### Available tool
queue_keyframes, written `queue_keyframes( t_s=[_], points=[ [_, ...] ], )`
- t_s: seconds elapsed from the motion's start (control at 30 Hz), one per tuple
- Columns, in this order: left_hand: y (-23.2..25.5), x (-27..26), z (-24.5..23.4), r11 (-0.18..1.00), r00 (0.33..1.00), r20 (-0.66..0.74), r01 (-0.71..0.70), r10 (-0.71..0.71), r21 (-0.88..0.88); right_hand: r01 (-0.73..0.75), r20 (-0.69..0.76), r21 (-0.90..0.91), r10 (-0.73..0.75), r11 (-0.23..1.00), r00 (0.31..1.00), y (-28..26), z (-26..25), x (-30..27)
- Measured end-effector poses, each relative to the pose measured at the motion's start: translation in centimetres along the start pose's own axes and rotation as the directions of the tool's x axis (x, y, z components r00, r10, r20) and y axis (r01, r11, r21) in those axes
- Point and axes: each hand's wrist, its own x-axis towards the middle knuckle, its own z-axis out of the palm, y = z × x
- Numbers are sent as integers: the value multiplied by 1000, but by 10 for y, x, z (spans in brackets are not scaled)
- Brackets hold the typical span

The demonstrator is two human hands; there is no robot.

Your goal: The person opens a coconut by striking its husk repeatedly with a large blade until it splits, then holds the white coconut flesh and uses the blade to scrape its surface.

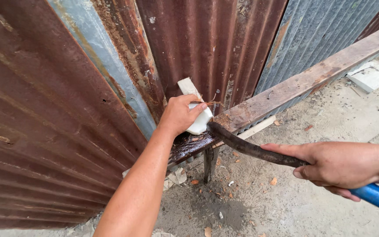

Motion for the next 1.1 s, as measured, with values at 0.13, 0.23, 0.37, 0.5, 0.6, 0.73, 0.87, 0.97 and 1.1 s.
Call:
queue_keyframes(
  t_s=[0.13, 0.23, 0.37, 0.5, 0.6, 0.73, 0.87, 0.97, 1.1],
  points=[
    [-5, 4, 3, 995, 994, -24, -102, 102, 19, -3, 13, 30, 3, 1000, 1000, -2, -4, -1],
    [-10, -3, 11, 998, 987, -161, 0, 9, 58, -7, -74, 64, 12, 998, 997, -16, 25, -3],
    [-14, -17, 18, 980, 930, -318, 197, -182, 15, 77, -198, 98, -56, 992, 979, -27, 48, -9],
    [-16, -18, 18, 979, 934, -328, 180, -141, 93, 83, -215, 24, -75, 996, 974, -25, 46, -7],
    [-15, -17, 14, 991, 958, -268, 119, -99, 59, 6, -147, 17, -3, 1000, 989, -16, 25, -1],
    [-7, -5, 6, 995, 989, -107, 99, -99, -3, 48, -120, -40, -52, 998, 991, -3, 5, 6],
    [-8, -1, 0, 997, 995, -70, 66, -64, 34, -54, -38, -61, 52, 997, 998, -4, -15, 8],
    [-9, -1, 4, 997, 995, -66, 71, -70, 10, -33, -72, -13, 32, 999, 997, -10, -5, 4],
    [-4, -19, 16, 997, 935, -348, 76, -71, 0, -19, -267, -4, 17, 1000, 963, -26, 35, -7]
  ],
)
